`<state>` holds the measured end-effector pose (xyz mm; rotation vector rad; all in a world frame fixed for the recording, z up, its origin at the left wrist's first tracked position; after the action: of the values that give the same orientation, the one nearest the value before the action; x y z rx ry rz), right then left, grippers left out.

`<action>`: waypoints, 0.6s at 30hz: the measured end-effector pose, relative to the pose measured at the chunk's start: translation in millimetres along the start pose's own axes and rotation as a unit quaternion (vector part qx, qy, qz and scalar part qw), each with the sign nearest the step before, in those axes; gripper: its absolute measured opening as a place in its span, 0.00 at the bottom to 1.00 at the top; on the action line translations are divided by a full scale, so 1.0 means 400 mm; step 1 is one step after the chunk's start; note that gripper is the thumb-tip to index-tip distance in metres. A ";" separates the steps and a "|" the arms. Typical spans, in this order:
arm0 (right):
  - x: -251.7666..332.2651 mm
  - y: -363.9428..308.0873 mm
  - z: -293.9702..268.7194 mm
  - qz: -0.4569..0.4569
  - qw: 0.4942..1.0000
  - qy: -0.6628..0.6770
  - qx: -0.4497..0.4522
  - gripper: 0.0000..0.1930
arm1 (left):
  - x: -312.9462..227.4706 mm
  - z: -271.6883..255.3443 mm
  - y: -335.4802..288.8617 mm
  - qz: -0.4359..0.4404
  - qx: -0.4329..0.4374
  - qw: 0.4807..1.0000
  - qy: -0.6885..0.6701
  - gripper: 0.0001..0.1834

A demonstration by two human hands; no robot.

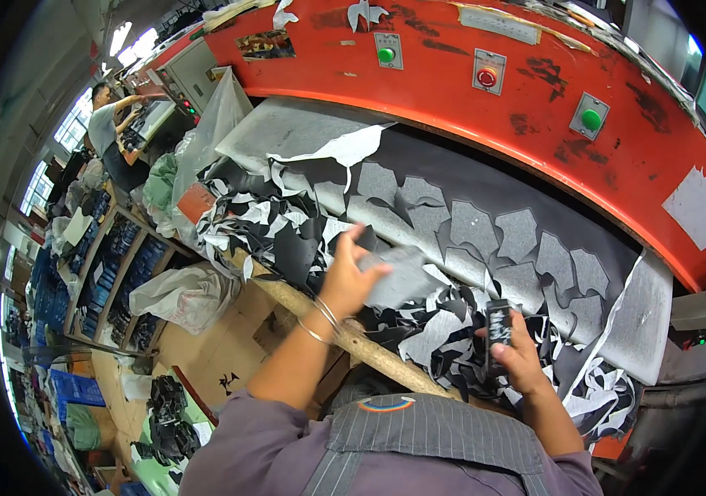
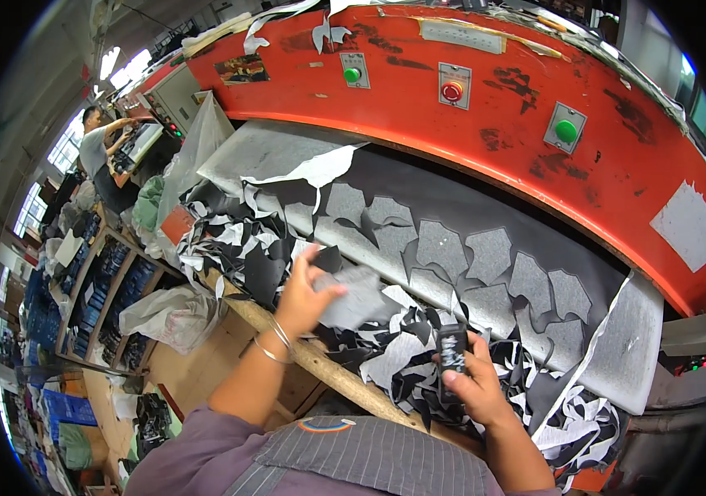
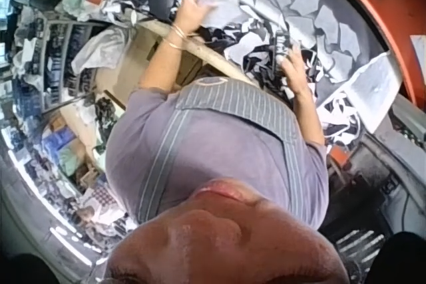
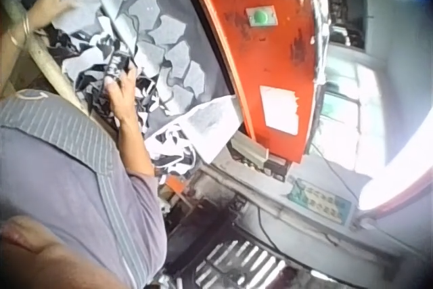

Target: The recorder uses a metal die and a hydraulic press to cut shoe components from a leather sheet.

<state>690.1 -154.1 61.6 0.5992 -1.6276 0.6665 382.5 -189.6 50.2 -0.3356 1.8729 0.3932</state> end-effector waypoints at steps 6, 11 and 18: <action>0.019 0.117 0.165 -0.045 0.922 -0.384 0.011 0.28 | 0.250 -0.203 0.214 -0.066 0.017 0.943 0.325 0.58; -0.037 0.193 0.251 0.032 0.869 -0.494 -0.021 0.29 | 0.237 -0.130 0.211 -0.038 0.132 0.959 0.249 0.52; -0.019 0.256 0.286 0.006 0.829 -0.554 -0.070 0.29 | 0.221 -0.202 0.103 0.000 0.215 0.960 0.178 0.21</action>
<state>539.6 -163.6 30.9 0.9557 -2.7265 0.1446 268.0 -190.2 -4.2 -0.1139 2.2457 -0.0905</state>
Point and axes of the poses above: each hand's wrist, its own y-axis towards the middle knuckle, its own z-axis out of the palm, x = y × z, the point moved 10 cm from there along y, towards the middle knuckle, and after that the axes turned 4 degrees about x, right-handed, at the moved point
